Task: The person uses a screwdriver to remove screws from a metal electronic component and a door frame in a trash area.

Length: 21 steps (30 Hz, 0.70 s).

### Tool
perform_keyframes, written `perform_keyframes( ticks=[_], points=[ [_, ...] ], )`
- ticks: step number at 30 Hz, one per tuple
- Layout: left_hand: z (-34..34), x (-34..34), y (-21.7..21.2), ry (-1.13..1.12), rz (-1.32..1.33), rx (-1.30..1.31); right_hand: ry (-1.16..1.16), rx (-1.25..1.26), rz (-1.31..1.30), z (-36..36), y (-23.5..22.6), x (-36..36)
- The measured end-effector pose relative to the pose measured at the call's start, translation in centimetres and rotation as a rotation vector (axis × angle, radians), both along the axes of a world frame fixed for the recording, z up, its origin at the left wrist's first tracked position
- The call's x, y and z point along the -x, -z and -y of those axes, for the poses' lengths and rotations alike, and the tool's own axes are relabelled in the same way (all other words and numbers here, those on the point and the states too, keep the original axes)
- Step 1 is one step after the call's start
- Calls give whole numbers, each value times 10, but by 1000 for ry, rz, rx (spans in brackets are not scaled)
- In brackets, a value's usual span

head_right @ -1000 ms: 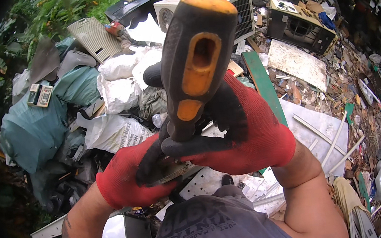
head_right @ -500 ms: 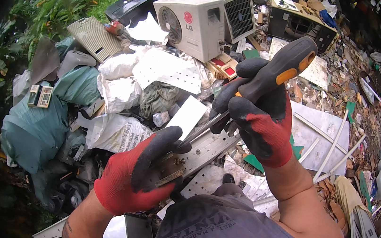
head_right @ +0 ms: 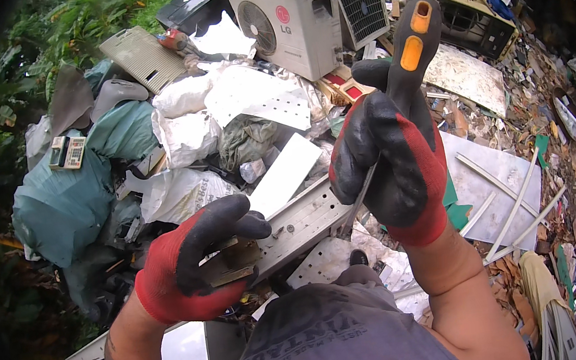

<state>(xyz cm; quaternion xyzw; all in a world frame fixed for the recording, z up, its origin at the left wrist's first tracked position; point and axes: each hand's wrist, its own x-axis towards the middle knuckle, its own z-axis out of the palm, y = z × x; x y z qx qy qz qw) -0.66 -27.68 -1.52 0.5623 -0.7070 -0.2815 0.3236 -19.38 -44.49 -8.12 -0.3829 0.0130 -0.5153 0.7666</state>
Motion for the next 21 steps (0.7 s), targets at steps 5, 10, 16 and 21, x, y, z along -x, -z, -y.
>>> perform_keyframes(
  ticks=[5, 10, 16, 21],
  points=[
    [-2, 1, 0, -18, 45, 54, -257, -50, -188, 8, -7, 32],
    [5, 3, 1, -21, 9, 127, -202, -234, -334, -43, -7, 39],
    [1, -5, 12, -46, -83, 99, -42, 158, -665, -38, -21, 55],
    [7, -16, 6, -70, -133, -3, -46, 1202, -731, 27, -40, 33]
  ],
)
